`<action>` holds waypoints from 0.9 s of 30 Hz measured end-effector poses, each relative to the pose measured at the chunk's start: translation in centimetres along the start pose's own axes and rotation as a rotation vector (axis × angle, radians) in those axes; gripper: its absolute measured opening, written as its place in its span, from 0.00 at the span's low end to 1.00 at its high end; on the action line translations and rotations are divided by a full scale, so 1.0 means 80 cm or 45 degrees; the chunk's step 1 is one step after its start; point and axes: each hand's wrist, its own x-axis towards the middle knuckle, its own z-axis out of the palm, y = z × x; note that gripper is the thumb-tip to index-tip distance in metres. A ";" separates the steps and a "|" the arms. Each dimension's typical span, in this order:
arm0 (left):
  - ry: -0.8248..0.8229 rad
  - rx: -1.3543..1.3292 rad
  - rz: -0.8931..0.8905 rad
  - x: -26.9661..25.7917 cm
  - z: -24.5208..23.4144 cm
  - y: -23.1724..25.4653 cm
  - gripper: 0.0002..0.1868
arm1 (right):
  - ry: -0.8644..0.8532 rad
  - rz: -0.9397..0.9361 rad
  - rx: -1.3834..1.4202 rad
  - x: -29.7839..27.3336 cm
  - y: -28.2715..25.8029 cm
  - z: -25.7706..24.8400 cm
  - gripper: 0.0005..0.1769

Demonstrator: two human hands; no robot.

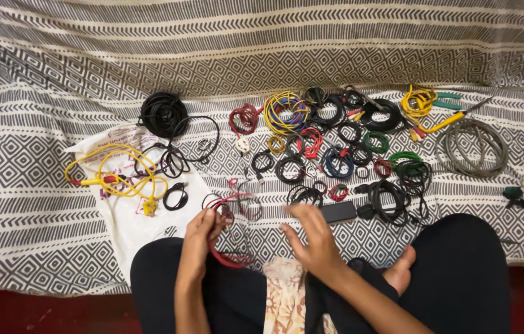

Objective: The person sits cross-legged on a patterned bedsheet and organizes various colored electrical cables. They pick up tangled cables, untangle them, and coil them into neat loops, placing the organized bundles back on the sheet.

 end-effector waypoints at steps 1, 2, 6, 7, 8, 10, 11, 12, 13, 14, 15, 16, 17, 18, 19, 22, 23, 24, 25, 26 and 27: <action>-0.010 0.021 0.039 -0.008 -0.001 0.007 0.18 | -0.018 0.102 0.065 0.015 0.002 -0.003 0.34; -0.020 0.042 0.079 -0.017 -0.003 0.013 0.19 | -0.035 0.203 0.130 0.025 0.000 -0.002 0.45; -0.152 -0.006 0.158 -0.045 -0.019 0.028 0.19 | -0.262 0.353 0.319 0.025 -0.011 0.024 0.46; -0.176 0.002 0.182 -0.052 -0.025 0.029 0.19 | -0.276 0.348 0.366 0.020 -0.014 0.035 0.41; -0.200 0.010 0.205 -0.056 -0.029 0.030 0.19 | -0.289 0.343 0.411 0.014 -0.016 0.041 0.37; -0.078 0.017 0.220 -0.062 -0.036 0.031 0.21 | -0.267 0.246 0.340 0.005 -0.016 0.049 0.22; -0.012 0.021 0.230 -0.063 -0.038 0.031 0.21 | -0.259 0.194 0.307 0.003 -0.015 0.052 0.14; 0.046 -0.070 0.289 -0.061 -0.038 0.032 0.21 | -0.278 0.168 0.304 0.001 -0.012 0.051 0.16; 0.104 -0.161 0.348 -0.058 -0.039 0.033 0.20 | -0.298 0.141 0.301 -0.003 -0.009 0.047 0.18; 0.163 -0.253 0.407 -0.055 -0.039 0.034 0.20 | -0.317 0.115 0.298 -0.006 -0.004 0.044 0.20; 0.209 -0.237 0.442 -0.052 -0.040 0.034 0.20 | -0.285 0.060 0.130 -0.005 0.007 0.041 0.20; 0.255 -0.220 0.476 -0.049 -0.040 0.034 0.21 | -0.251 0.006 -0.038 0.000 0.023 0.036 0.21; 0.305 -0.205 0.511 -0.047 -0.041 0.033 0.22 | -0.219 -0.051 -0.206 0.000 0.034 0.033 0.22; 0.339 -0.114 0.546 -0.041 -0.040 0.032 0.21 | -0.266 -0.057 -0.320 0.000 0.046 0.030 0.24; 0.374 -0.024 0.580 -0.032 -0.036 0.028 0.21 | -0.314 -0.064 -0.434 0.006 0.064 0.024 0.25; 0.519 0.242 0.624 -0.015 -0.025 0.015 0.21 | -0.468 -0.110 -0.950 0.005 0.114 0.014 0.35; 0.572 0.333 0.623 -0.013 -0.024 0.011 0.20 | -0.520 -0.125 -1.149 0.001 0.131 0.015 0.38; 0.598 0.342 0.618 -0.010 -0.028 0.009 0.20 | -0.523 -0.096 -1.160 -0.007 0.145 0.018 0.38; 0.620 0.349 0.612 -0.007 -0.031 0.007 0.20 | -0.526 -0.064 -1.176 -0.016 0.158 0.019 0.37; 0.642 0.355 0.606 -0.003 -0.034 0.005 0.20 | -0.530 -0.033 -1.192 -0.021 0.168 0.022 0.37; 0.642 0.288 0.619 0.000 -0.037 0.003 0.20 | -0.574 -0.029 -1.255 -0.024 0.177 0.027 0.37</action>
